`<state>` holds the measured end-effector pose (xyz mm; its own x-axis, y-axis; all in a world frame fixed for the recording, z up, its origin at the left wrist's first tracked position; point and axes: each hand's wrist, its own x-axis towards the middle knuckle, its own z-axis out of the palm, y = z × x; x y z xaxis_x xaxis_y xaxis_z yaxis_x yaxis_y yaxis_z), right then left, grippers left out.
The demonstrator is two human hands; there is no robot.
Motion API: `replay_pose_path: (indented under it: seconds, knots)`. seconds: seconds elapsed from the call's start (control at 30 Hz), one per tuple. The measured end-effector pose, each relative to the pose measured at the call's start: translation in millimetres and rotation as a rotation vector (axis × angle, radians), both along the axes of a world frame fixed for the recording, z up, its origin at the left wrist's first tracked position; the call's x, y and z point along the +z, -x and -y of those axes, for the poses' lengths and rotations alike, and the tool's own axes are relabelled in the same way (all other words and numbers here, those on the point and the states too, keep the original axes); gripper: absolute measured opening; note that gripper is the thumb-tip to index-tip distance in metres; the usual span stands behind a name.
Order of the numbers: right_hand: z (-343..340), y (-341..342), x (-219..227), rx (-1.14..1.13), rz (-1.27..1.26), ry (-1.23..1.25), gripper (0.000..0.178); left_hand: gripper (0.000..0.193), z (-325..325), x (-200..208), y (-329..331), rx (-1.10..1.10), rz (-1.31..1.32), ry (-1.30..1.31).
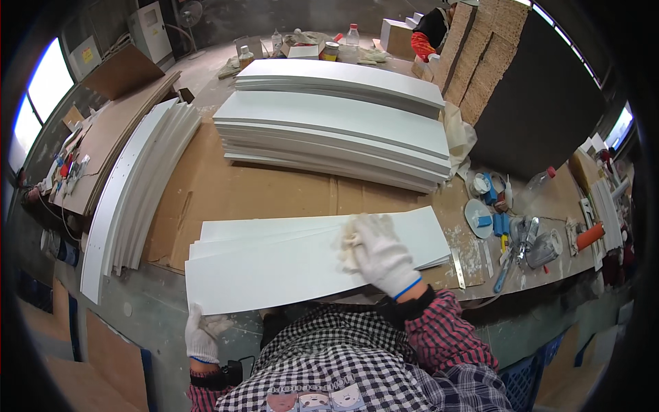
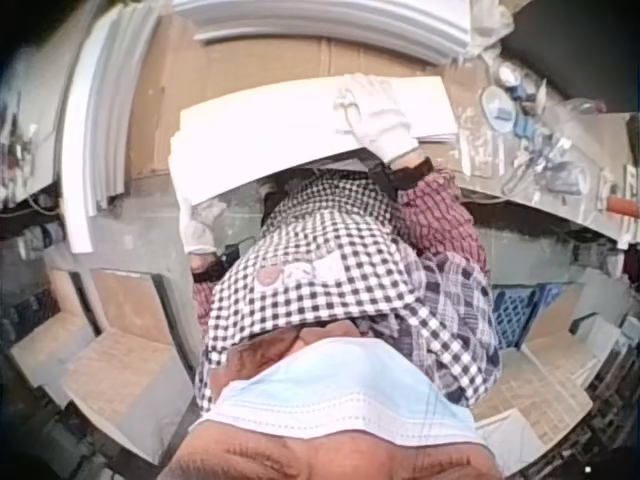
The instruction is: The person wipes the surface of white rectangular panels with a cloth. They pick up a panel, wipe it, and place it back on the stack. The person also uses a small tool to scrape the surface of the panels. The person repeats this process for multiple panels.
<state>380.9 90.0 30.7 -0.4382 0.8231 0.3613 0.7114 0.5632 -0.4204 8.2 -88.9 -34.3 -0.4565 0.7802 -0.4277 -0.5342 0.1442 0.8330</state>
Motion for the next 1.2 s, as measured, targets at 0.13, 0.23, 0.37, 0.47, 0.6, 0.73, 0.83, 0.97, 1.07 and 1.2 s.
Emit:
replay_pose_path:
  seconds: [0.13,0.23,0.37,0.47,0.6,0.73,0.83,0.97,1.07,1.2]
  knots:
    - [-25,-84,-12,-0.205,0.115,-0.107,0.028,0.051,7,-6,4,-0.003,0.025,-0.004]
    - [-31,-104,6,-0.284,0.073,-0.012,0.025,0.052,13,-19,15,-0.082,0.092,-0.069]
    - [-35,-125,0,-0.397,0.117,0.06,0.025,0.053,9,3,-2,-0.015,-0.049,0.049]
    - [-33,-127,-6,-0.441,0.13,0.043,0.026,0.054,13,2,4,-0.039,-0.063,0.06]
    - [-33,-127,-14,-0.429,0.079,0.003,0.029,0.05,23,-13,30,0.157,-0.402,0.082]
    - [-29,-131,-19,-0.449,0.032,0.038,0.034,0.061,13,-11,26,0.056,-1.303,0.151]
    - [-30,-137,-23,-0.461,0.013,0.07,0.034,0.056,0,-7,32,-0.064,-1.657,-0.023]
    - [-31,-145,-20,-0.45,-0.03,0.127,0.034,0.043,-6,2,36,-0.014,-1.562,-0.257]
    - [-28,-151,-14,-0.439,-0.145,0.285,0.035,0.041,15,26,40,-0.04,-1.595,-0.354]
    - [-25,-159,0,-0.419,-0.167,0.413,0.037,0.043,35,68,23,-0.094,-1.701,-0.499]
